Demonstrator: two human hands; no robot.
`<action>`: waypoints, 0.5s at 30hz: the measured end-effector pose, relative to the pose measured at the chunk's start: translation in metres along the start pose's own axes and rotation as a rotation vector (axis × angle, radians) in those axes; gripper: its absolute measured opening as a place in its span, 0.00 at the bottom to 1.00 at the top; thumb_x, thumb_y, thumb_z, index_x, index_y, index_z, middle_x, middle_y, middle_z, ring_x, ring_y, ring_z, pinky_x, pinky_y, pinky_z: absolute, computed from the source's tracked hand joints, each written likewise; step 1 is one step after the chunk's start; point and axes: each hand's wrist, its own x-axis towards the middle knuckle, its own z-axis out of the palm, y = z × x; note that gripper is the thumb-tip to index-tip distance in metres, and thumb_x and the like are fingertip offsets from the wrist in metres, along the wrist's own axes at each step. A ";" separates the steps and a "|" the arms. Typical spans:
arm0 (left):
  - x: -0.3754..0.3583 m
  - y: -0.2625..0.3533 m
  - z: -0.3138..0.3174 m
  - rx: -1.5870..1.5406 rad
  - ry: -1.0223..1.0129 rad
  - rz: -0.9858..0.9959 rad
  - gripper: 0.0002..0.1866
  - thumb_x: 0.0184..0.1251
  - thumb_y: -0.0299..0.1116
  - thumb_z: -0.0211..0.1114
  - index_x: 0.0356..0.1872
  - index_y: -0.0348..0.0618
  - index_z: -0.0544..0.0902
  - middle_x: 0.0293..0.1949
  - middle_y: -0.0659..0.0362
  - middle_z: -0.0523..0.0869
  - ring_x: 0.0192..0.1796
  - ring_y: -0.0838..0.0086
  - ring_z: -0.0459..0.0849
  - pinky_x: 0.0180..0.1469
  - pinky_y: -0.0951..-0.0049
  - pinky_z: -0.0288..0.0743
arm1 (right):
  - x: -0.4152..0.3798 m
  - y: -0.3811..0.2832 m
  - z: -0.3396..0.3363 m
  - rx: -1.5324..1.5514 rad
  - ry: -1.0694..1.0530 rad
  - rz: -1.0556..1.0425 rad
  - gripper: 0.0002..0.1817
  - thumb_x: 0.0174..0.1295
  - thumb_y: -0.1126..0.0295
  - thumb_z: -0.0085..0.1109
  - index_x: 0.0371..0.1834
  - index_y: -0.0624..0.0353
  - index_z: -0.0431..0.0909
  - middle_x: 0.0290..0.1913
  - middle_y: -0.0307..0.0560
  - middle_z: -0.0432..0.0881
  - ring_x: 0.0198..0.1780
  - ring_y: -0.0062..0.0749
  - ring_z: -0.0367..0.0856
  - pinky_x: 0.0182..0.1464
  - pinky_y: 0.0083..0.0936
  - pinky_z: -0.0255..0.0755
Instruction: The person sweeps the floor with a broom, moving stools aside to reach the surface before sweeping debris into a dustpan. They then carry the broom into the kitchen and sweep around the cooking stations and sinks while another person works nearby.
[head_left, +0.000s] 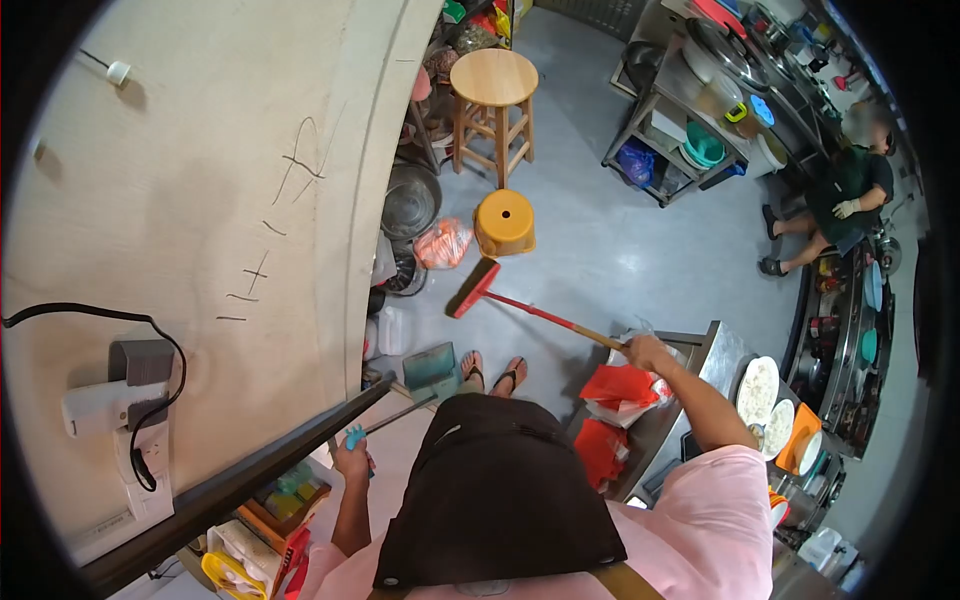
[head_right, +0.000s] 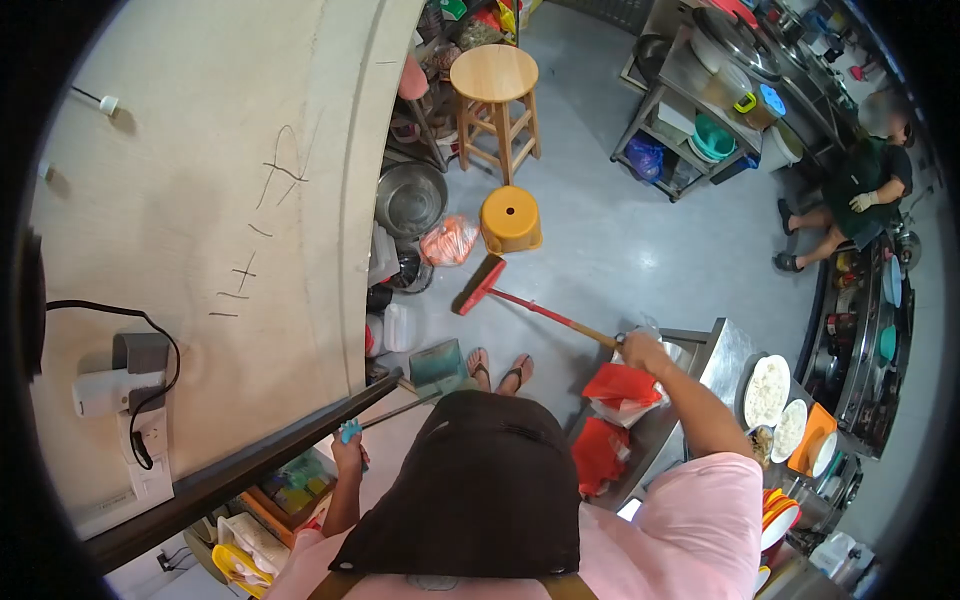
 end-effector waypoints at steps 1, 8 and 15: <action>0.001 -0.001 -0.002 -0.013 -0.014 -0.011 0.06 0.68 0.26 0.59 0.43 0.36 0.79 0.15 0.61 0.73 0.11 0.75 0.71 0.12 0.74 0.66 | -0.018 0.007 -0.011 0.007 0.001 0.034 0.20 0.67 0.54 0.52 0.46 0.59 0.85 0.47 0.60 0.85 0.51 0.56 0.84 0.54 0.48 0.76; 0.017 0.008 0.013 -0.076 -0.047 -0.014 0.08 0.65 0.27 0.59 0.42 0.37 0.80 0.15 0.61 0.73 0.12 0.76 0.72 0.13 0.74 0.67 | -0.127 0.017 -0.098 -0.212 0.123 0.163 0.19 0.64 0.55 0.57 0.44 0.60 0.85 0.45 0.60 0.86 0.50 0.54 0.84 0.54 0.44 0.77; 0.030 0.000 0.020 -0.025 -0.081 0.037 0.10 0.64 0.29 0.61 0.44 0.37 0.80 0.15 0.61 0.73 0.12 0.76 0.72 0.14 0.73 0.67 | -0.103 -0.002 -0.061 -0.125 0.078 0.152 0.20 0.65 0.53 0.54 0.43 0.58 0.85 0.44 0.59 0.86 0.49 0.54 0.85 0.52 0.45 0.78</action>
